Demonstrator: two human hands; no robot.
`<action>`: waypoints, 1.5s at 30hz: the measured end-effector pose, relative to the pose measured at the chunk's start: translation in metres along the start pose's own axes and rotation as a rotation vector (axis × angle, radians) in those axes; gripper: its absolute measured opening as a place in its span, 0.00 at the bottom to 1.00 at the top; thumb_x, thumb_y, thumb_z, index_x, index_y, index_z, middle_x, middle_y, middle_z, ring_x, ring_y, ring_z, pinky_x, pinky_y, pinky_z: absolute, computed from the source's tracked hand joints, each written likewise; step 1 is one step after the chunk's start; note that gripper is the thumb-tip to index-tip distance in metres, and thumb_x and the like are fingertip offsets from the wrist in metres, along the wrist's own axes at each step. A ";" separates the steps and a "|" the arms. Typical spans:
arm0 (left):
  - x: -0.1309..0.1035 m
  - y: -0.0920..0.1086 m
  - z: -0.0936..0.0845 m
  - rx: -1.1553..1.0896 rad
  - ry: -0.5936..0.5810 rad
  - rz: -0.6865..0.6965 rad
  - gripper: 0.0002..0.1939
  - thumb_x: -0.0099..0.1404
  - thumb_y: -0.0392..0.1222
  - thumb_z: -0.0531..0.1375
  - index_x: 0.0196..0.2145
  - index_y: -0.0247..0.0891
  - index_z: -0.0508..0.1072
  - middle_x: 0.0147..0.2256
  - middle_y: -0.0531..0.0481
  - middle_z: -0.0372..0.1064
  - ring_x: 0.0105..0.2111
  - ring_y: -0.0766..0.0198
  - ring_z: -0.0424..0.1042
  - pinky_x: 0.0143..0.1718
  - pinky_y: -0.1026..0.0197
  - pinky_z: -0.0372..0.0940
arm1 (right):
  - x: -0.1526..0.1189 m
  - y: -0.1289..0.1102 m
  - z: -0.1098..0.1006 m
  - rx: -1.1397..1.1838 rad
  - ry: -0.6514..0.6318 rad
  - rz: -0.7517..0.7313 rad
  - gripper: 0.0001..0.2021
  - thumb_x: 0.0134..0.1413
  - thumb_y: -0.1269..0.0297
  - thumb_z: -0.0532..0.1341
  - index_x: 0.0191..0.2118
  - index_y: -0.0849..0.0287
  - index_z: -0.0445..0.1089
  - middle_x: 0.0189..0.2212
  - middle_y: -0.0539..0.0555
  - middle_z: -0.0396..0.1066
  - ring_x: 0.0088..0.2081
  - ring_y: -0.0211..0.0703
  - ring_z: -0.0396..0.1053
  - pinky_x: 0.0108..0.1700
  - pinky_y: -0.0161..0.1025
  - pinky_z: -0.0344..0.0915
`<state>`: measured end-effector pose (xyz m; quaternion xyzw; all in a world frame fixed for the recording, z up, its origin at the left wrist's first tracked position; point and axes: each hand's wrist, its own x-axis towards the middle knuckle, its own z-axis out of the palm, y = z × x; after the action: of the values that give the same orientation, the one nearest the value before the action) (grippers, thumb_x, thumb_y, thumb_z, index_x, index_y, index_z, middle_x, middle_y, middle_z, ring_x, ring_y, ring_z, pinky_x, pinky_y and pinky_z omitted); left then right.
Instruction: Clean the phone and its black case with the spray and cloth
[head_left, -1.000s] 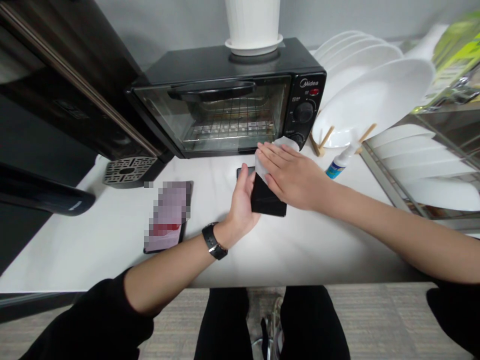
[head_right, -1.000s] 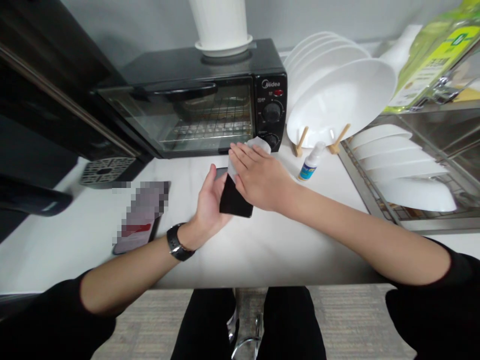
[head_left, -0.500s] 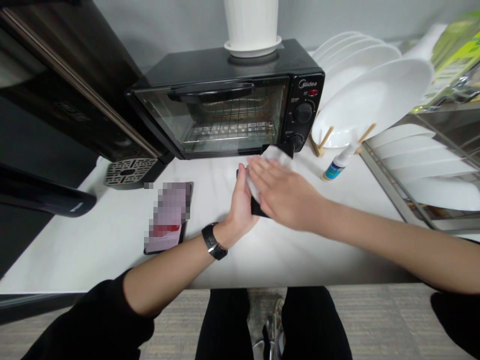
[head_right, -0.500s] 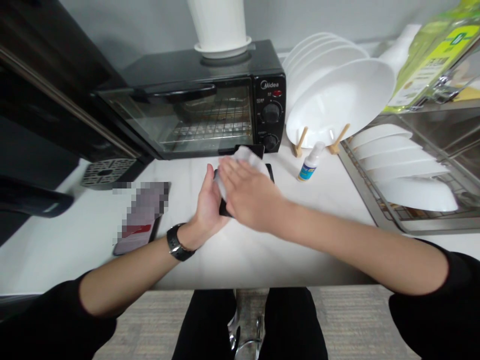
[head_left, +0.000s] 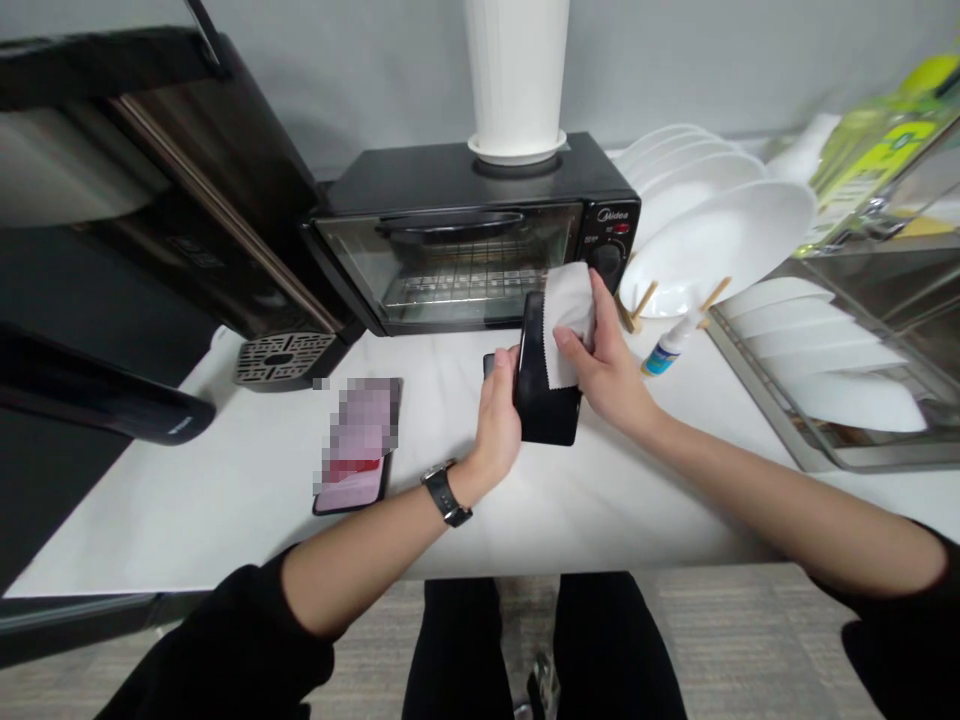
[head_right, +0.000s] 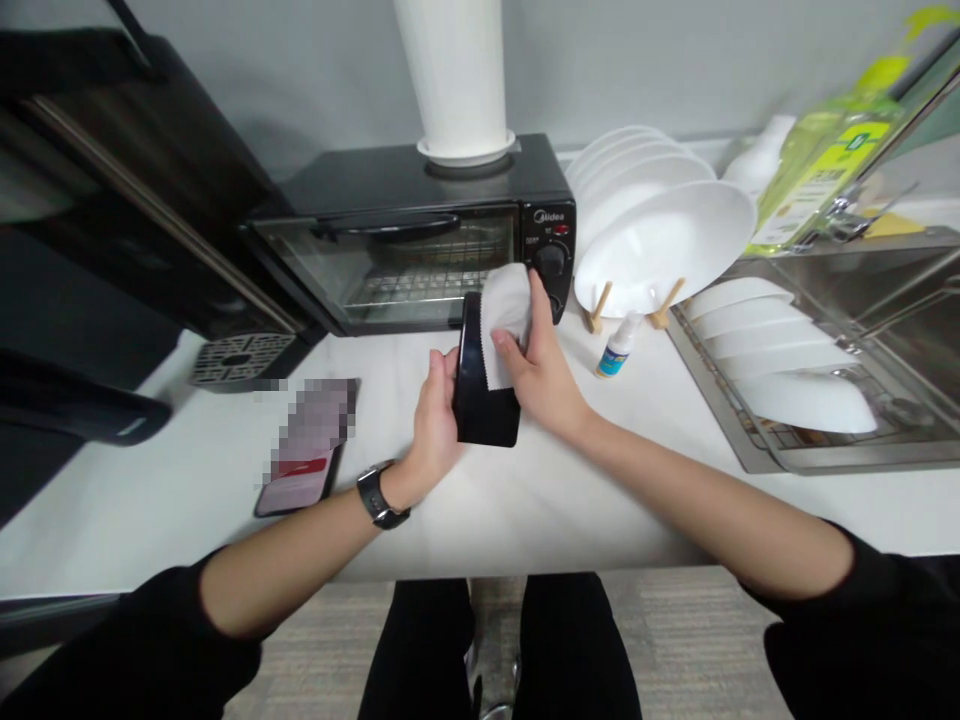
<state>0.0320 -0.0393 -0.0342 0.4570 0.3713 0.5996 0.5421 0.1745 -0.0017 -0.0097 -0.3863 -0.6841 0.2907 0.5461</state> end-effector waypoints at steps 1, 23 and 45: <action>-0.001 0.001 -0.001 0.077 0.004 0.051 0.31 0.76 0.66 0.46 0.51 0.42 0.78 0.51 0.46 0.78 0.57 0.53 0.72 0.63 0.52 0.62 | -0.010 -0.002 0.005 0.138 0.024 0.095 0.33 0.66 0.45 0.59 0.71 0.51 0.54 0.72 0.57 0.57 0.72 0.53 0.55 0.73 0.56 0.55; 0.013 0.020 -0.013 0.483 0.103 0.570 0.15 0.77 0.48 0.56 0.55 0.43 0.74 0.56 0.46 0.70 0.58 0.58 0.69 0.63 0.54 0.62 | -0.042 -0.014 0.022 0.901 -0.281 0.638 0.21 0.51 0.42 0.72 0.41 0.55 0.78 0.37 0.51 0.82 0.44 0.47 0.79 0.52 0.44 0.74; 0.006 0.000 -0.005 0.265 -0.019 0.113 0.25 0.76 0.59 0.54 0.62 0.45 0.70 0.66 0.46 0.66 0.68 0.54 0.62 0.72 0.50 0.54 | -0.037 0.007 0.018 0.704 -0.087 0.594 0.20 0.52 0.44 0.72 0.29 0.58 0.76 0.21 0.47 0.75 0.21 0.34 0.66 0.25 0.33 0.63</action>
<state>0.0271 -0.0334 -0.0355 0.5503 0.4156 0.5707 0.4459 0.1626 -0.0289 -0.0395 -0.3441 -0.4257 0.6652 0.5077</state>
